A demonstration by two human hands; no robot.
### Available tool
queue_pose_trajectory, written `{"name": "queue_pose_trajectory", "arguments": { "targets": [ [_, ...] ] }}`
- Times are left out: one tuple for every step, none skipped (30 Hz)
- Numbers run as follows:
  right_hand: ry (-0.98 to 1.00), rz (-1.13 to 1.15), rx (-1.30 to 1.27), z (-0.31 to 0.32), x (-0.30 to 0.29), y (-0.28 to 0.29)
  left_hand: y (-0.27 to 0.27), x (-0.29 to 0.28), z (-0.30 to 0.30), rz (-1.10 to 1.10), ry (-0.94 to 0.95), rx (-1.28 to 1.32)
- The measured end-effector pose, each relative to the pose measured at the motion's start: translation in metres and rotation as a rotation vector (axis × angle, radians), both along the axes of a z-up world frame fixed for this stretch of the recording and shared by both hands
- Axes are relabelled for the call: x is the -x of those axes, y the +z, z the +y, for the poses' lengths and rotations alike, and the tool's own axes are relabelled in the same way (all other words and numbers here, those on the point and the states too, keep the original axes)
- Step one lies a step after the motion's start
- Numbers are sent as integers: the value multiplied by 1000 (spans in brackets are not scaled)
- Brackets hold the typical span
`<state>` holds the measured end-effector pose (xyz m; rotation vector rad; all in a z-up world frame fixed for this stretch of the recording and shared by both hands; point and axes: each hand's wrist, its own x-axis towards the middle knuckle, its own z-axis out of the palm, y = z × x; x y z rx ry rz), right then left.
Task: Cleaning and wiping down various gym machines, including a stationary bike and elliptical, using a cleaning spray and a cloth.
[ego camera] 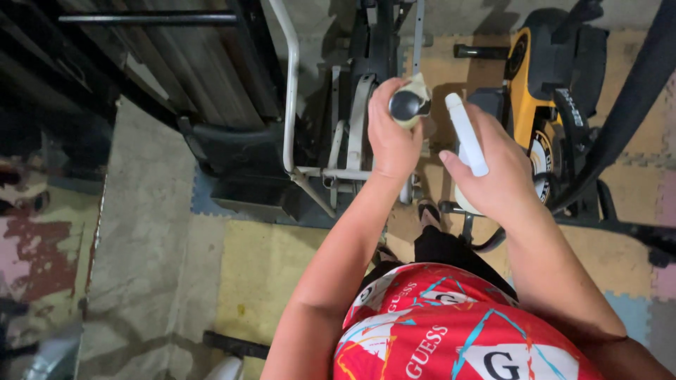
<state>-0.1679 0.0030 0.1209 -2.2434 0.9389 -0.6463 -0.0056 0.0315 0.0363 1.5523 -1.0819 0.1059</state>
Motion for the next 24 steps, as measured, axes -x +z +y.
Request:
{"name": "queue_pose_trajectory", "arguments": {
  "targets": [
    [17, 5, 12, -6, 0, -2, -9, 1, -4, -8, 40, 13],
    [34, 5, 10, -13, -2, -2, -15, 5, -9, -8, 57, 11],
    [51, 25, 6, -21, -4, -4, -22, 10, -16, 57, 101, 31],
    [67, 45, 2, -30, -6, -6, -29, 14, -24, 121, 146, 50],
    [83, 46, 0, -39, -9, -6, -32, 16, -30, 122, 162, 50],
    [107, 70, -10, -49, -12, -6, -36, 19, -35, 203, 148, 108],
    [132, 94, -22, -56, -15, -8, -41, 21, -39, 284, 136, 165],
    [150, 95, -26, -64, -16, -11, -43, 26, -43, 284, 154, 162],
    [185, 108, -8, -72, -20, -14, -44, 28, -47, 328, 150, 239],
    [220, 120, 10, -79, -24, -16, -45, 30, -51, 370, 145, 317],
    [249, 114, 11, -86, -27, -21, -53, 32, -53, 360, 174, 321],
    [279, 96, 25, -93, -30, -26, -61, 33, -54, 380, 205, 171],
    [313, 76, 38, -100, -33, -33, -70, 36, -56, 400, 241, 22],
    [347, 67, 37, -105, -35, -38, -79, 37, -57, 391, 275, 26],
    [391, 26, 12, -111, -40, -40, -86, 35, -59, 359, 300, -52],
    [436, -15, -15, -116, -45, -42, -93, 32, -60, 328, 326, -132],
    [465, -15, -19, -122, -49, -43, -88, 26, -58, 331, 355, -131],
    [523, -36, -49, -129, -51, -44, -84, 20, -55, 432, 280, -225],
    [583, -58, -78, -132, -55, -45, -79, 15, -49, 532, 202, -314],
    [612, -59, -81, -136, -57, -49, -89, 10, -42, 535, 231, -309],
    [639, -43, -120, -142, -62, -52, -100, 1, -39, 592, -15, -193],
    [666, -27, -157, -148, -67, -55, -110, -8, -36, 640, -264, -77],
    [686, -23, -155, -152, -69, -62, -119, -6, -32, 641, -245, -68],
    [691, 8, -205, -155, -71, -70, -129, -5, -28, 749, -280, -96]
  ]
}}
